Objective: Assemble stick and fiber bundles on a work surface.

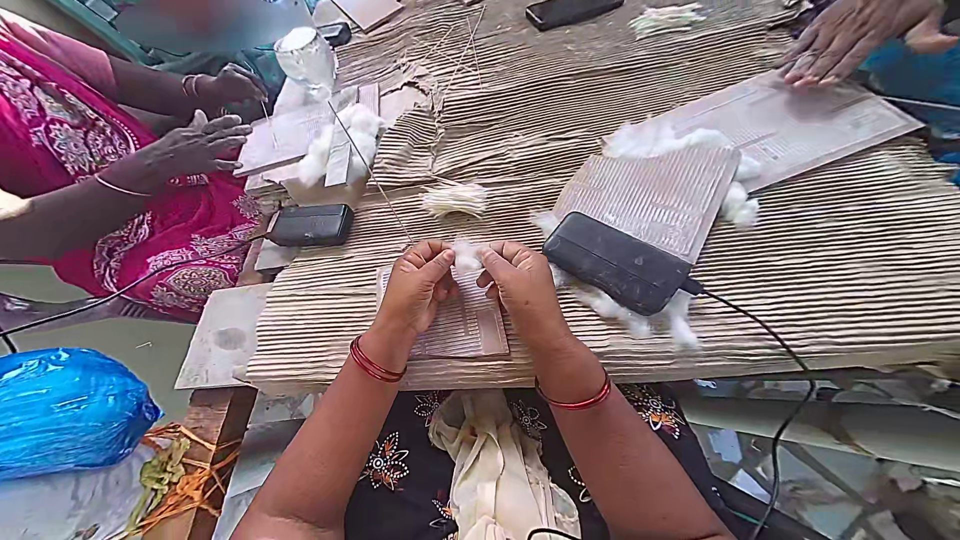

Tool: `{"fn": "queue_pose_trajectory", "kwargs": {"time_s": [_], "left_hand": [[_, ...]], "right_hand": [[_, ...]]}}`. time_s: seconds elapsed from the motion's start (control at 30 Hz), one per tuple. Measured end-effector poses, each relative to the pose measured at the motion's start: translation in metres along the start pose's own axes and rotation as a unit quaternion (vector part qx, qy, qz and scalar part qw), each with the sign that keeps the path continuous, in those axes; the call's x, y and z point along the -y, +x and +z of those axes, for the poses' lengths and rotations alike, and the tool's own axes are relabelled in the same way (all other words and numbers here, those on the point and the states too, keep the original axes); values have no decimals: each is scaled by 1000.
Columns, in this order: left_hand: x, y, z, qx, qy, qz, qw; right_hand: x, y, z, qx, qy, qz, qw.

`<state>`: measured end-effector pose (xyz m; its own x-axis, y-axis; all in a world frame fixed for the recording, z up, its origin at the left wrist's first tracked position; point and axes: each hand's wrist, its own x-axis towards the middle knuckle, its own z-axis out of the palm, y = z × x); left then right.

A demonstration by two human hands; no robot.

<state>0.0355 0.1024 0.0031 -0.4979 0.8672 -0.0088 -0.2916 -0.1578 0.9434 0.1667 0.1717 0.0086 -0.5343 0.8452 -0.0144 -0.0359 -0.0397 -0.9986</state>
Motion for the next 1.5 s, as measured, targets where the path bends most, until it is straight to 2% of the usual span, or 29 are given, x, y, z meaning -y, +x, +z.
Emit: {"fn": "queue_pose_trajectory", "kwargs": {"time_s": [0.17, 0.33, 0.43, 0.63, 0.73, 0.9, 1.1, 1.3, 1.5], "left_hand": [[-1, 1, 11, -35, 4, 8, 999], [1, -4, 36, -135, -7, 67, 989], [5, -12, 46, -167, 4, 73, 983], [10, -17, 45, -162, 29, 66, 984], [10, -18, 47, -181, 46, 62, 980], [5, -18, 42, -182, -15, 25, 983], [6, -20, 39, -175, -40, 19, 984], [4, -21, 38, -173, -45, 4, 984], [6, -19, 37, -142, -62, 28, 988]], "right_hand": [[-1, 5, 0, -20, -1, -19, 1000], [-1, 4, 0, -48, -46, -46, 997], [-2, 3, -1, -57, -48, -61, 995], [-7, 1, -2, -37, -57, -96, 993], [-7, 1, -2, -29, -28, -88, 995], [-6, 3, 0, -53, 44, -61, 996], [-7, 0, -2, -4, -12, -88, 996], [-7, 1, -1, -45, 17, -53, 997], [-7, 3, 1, -35, -6, -53, 998]]}}
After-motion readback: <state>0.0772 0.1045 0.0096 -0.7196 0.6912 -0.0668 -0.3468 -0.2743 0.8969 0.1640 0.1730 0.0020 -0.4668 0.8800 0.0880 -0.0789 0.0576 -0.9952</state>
